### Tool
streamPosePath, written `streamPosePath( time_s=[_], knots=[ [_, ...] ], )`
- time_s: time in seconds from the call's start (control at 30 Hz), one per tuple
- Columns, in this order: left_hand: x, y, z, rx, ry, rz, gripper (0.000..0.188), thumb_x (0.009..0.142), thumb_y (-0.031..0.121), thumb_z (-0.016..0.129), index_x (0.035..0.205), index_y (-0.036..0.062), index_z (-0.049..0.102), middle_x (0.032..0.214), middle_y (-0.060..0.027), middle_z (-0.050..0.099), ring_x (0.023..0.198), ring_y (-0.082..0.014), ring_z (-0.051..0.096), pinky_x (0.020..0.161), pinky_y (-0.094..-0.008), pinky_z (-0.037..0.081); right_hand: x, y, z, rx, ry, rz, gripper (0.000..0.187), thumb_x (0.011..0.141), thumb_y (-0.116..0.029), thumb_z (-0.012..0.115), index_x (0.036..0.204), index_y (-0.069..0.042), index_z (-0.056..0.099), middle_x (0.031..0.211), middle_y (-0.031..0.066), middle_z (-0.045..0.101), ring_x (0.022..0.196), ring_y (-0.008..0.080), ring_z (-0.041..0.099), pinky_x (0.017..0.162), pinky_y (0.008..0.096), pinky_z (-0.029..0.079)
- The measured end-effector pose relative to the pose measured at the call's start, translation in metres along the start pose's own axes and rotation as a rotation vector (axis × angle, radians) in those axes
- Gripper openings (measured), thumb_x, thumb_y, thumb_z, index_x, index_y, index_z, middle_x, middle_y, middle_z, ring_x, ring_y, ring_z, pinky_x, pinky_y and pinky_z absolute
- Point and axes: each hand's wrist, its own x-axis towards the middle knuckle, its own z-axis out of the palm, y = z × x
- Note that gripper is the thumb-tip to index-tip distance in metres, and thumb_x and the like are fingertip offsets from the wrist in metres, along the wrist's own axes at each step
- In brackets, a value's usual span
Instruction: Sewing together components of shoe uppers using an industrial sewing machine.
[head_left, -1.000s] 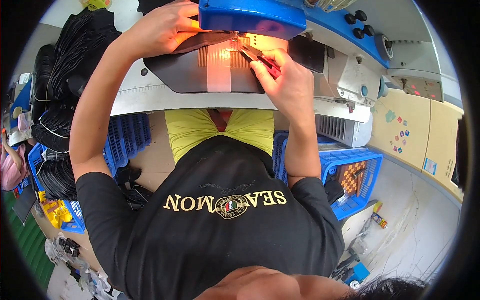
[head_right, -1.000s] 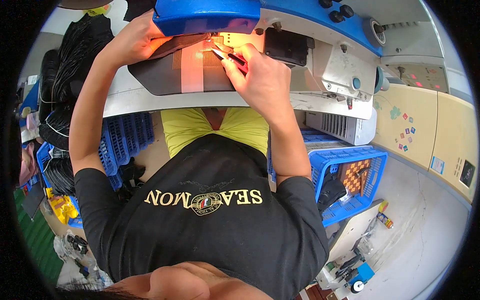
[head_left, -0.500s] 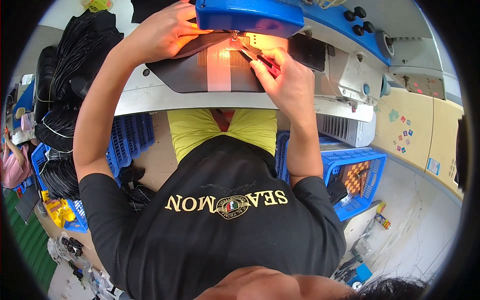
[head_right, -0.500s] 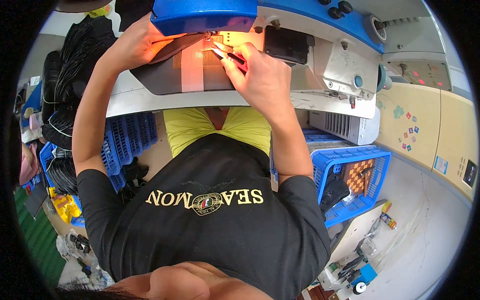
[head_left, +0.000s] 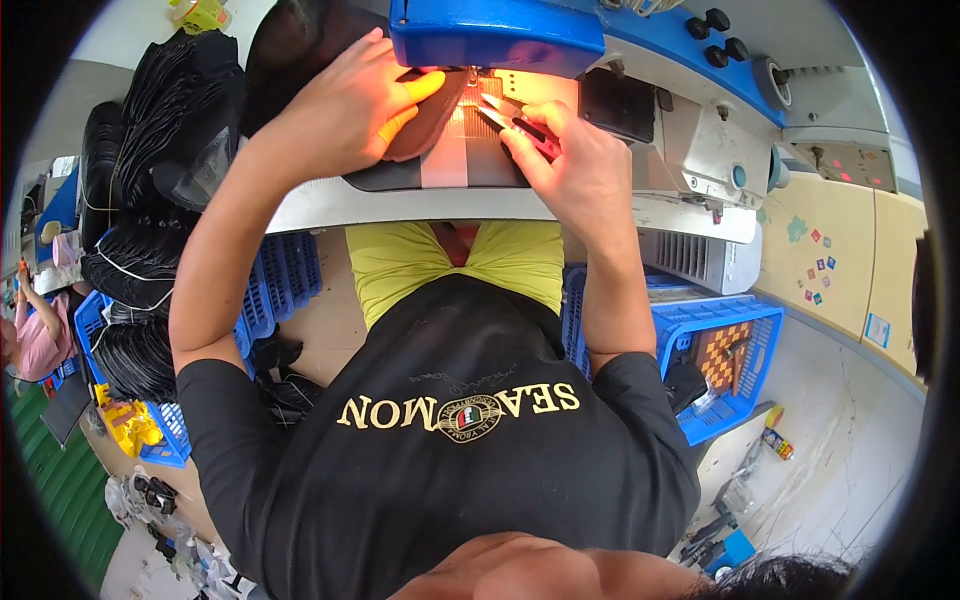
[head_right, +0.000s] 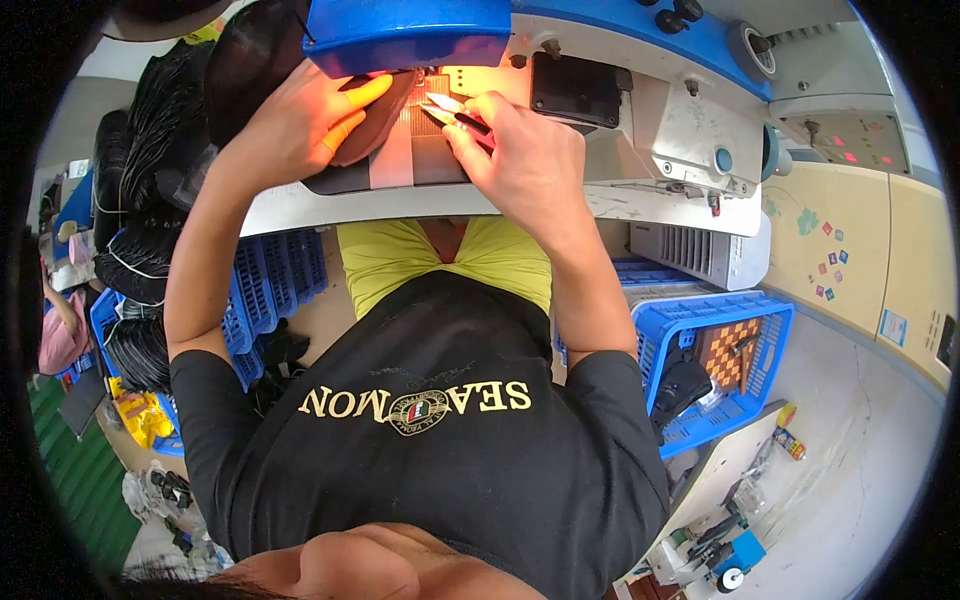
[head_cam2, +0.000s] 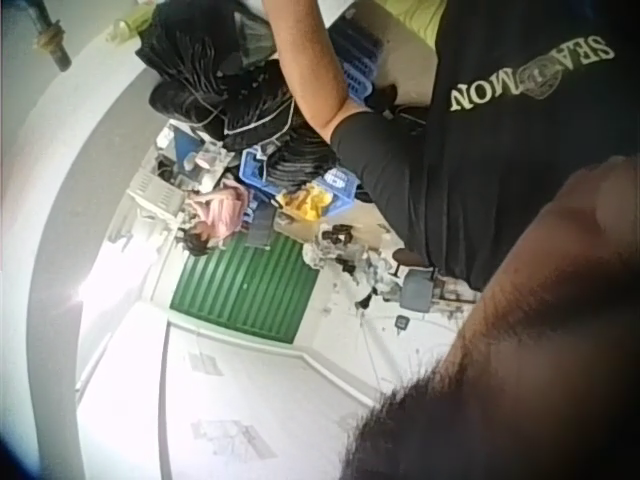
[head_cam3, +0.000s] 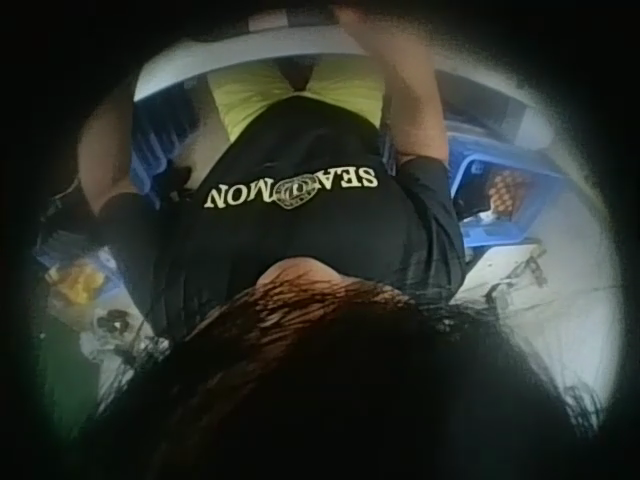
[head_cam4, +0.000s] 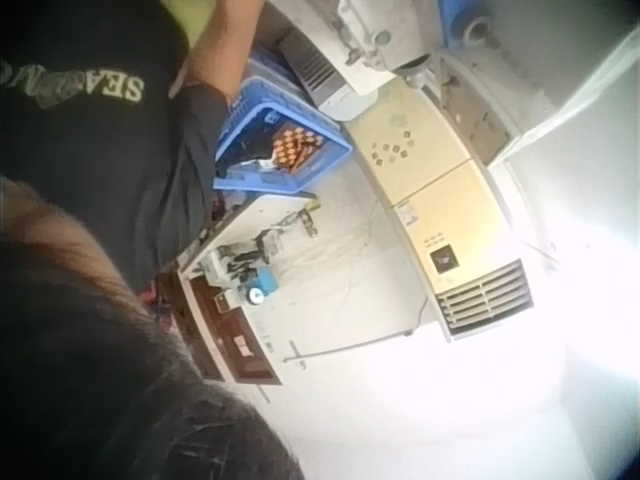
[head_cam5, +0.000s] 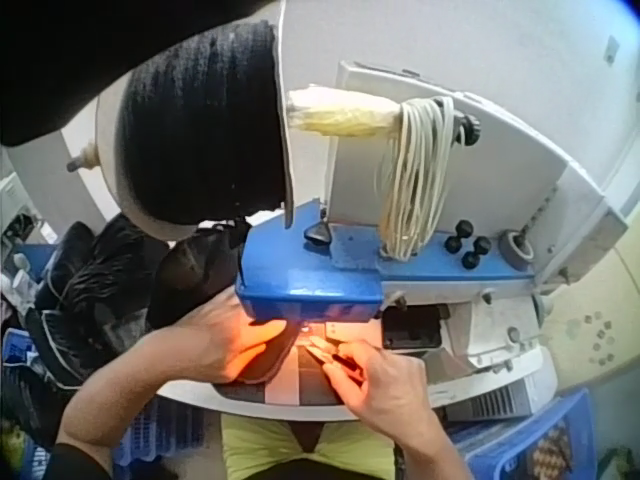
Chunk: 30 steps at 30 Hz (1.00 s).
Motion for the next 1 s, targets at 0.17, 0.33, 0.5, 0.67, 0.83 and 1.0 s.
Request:
streamPosePath(
  time_s=[0.17,0.33,0.5,0.67,0.83,1.0],
  knots=[
    [-0.004,0.022,0.012,0.069,0.076,-0.069,0.034,0.090,0.012,0.060,0.122,0.0017,0.062,0.114,-0.0152,0.060,0.112,-0.0352,0.054,0.112,-0.0481,0.034,-0.005,0.000,0.008,0.101,0.072,-0.134,0.020,0.082,-0.030,0.074,0.088,-0.012,0.067,0.068,0.0061,0.066,0.059,0.0270,0.064,0.051,0.0380,0.048],
    [-0.001,0.036,0.018,0.049,0.134,-0.142,0.038,0.087,0.017,0.066,0.121,0.0003,0.061,0.115,-0.0123,0.060,0.109,-0.0313,0.056,0.093,-0.0408,0.049,-0.006,-0.008,0.005,0.083,0.006,-0.111,0.020,0.082,-0.030,0.073,0.084,-0.012,0.065,0.065,0.0052,0.063,0.057,0.0273,0.063,0.049,0.0392,0.046],
    [0.000,0.037,0.015,0.000,0.079,-0.188,0.039,0.088,0.015,0.065,0.125,0.0019,0.060,0.124,-0.0147,0.060,0.111,-0.0334,0.057,0.097,-0.0418,0.046,-0.003,-0.010,0.001,-0.003,-0.059,-0.095,0.023,0.085,-0.032,0.069,0.078,-0.012,0.061,0.063,0.0057,0.062,0.057,0.0288,0.063,0.049,0.0406,0.047],
    [-0.002,0.032,0.008,0.033,0.080,-0.117,0.038,0.083,0.011,0.065,0.119,0.0016,0.061,0.122,-0.0138,0.062,0.112,-0.0302,0.059,0.107,-0.0411,0.041,-0.001,-0.009,0.002,-0.047,-0.038,-0.093,0.023,0.085,-0.032,0.069,0.076,-0.012,0.062,0.062,0.0062,0.062,0.058,0.0291,0.063,0.050,0.0406,0.048],
    [0.001,0.042,-0.006,0.531,-0.160,-0.104,0.047,0.082,0.016,0.058,0.128,0.0084,0.062,0.118,-0.0167,0.062,0.107,-0.0293,0.061,0.114,-0.0471,0.030,0.003,-0.010,-0.001,-0.115,-0.102,-0.060,0.019,0.084,-0.030,0.073,0.092,-0.013,0.072,0.074,0.0104,0.068,0.065,0.0307,0.066,0.056,0.0391,0.051],
    [-0.002,0.021,-0.006,0.490,0.002,-0.026,0.039,0.091,0.027,0.058,0.130,0.0204,0.064,0.098,-0.0123,0.062,0.089,-0.0274,0.061,0.112,-0.0490,0.032,0.007,-0.012,-0.004,-0.117,-0.134,-0.033,0.020,0.084,-0.030,0.072,0.094,-0.013,0.073,0.075,0.0113,0.069,0.067,0.0321,0.066,0.058,0.0406,0.052]
  ],
)
